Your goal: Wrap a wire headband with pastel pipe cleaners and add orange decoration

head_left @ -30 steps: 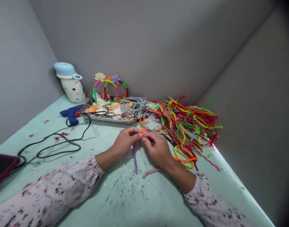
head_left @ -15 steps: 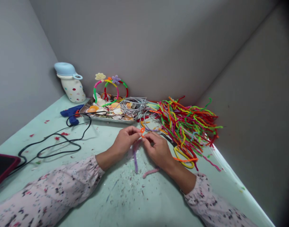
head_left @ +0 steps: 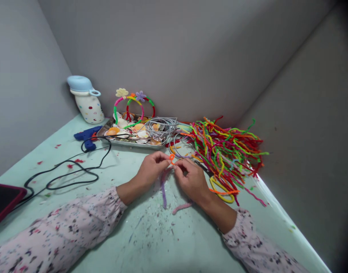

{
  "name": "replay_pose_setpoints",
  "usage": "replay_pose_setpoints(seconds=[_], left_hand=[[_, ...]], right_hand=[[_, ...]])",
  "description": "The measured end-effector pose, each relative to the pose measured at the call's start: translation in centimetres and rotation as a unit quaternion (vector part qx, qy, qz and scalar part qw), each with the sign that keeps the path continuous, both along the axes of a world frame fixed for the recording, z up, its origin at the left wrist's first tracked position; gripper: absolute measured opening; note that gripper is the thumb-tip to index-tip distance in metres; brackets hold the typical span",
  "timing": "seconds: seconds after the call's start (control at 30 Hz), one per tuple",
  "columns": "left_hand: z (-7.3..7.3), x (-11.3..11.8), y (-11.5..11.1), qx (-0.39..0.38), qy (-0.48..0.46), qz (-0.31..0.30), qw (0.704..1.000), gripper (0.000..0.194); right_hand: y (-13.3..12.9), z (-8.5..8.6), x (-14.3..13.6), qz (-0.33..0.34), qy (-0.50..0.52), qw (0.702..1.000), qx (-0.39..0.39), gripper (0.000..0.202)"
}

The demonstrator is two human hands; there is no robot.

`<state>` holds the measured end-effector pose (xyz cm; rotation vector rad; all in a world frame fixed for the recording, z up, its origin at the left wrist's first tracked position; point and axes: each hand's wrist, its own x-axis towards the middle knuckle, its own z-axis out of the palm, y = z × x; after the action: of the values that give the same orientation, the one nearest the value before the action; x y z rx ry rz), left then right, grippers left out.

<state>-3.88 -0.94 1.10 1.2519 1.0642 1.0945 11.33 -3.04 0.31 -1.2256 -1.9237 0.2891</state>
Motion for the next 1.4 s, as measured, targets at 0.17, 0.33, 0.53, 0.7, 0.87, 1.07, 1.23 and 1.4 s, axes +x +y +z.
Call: replay_pose_setpoints(seconds=[0.17,0.33,0.53,0.7,0.87,1.07,1.23,1.4], left_hand=[[0.2,0.2,-0.2,-0.002,-0.002,-0.04,0.999,0.012],[0.3,0.2,-0.4,0.018,0.019,-0.047,0.999,0.015],[0.0,0.0,-0.4,0.037,0.025,-0.084,0.996,0.017],[-0.3,-0.1,-0.2,0.036,0.052,-0.084,0.994,0.017],[-0.1,-0.1,-0.3,0.06,0.08,-0.074,0.992,0.018],[-0.1,-0.1,-0.6,0.108,0.132,-0.067,0.983,0.015],[0.0,-0.1,-0.7,0.14,0.174,-0.07,0.972,0.013],[0.2,-0.2,-0.8,0.17,0.208,-0.082,0.96,0.014]], right_hand=[[-0.2,0.5,0.1,0.001,0.031,1.0,-0.003,0.017],[-0.1,0.8,0.3,0.019,0.065,0.998,-0.004,0.018],[0.2,0.4,0.4,0.024,0.123,0.99,-0.06,0.012],[0.5,0.4,0.6,0.033,0.158,0.981,-0.104,0.014],[0.9,1.0,1.0,0.06,0.136,0.981,-0.121,0.013],[1.4,1.9,1.6,0.084,0.062,0.987,-0.122,0.011],[1.7,2.6,2.4,0.118,-0.018,0.987,-0.103,0.011],[1.8,3.2,3.1,0.16,-0.085,0.982,-0.062,0.013]])
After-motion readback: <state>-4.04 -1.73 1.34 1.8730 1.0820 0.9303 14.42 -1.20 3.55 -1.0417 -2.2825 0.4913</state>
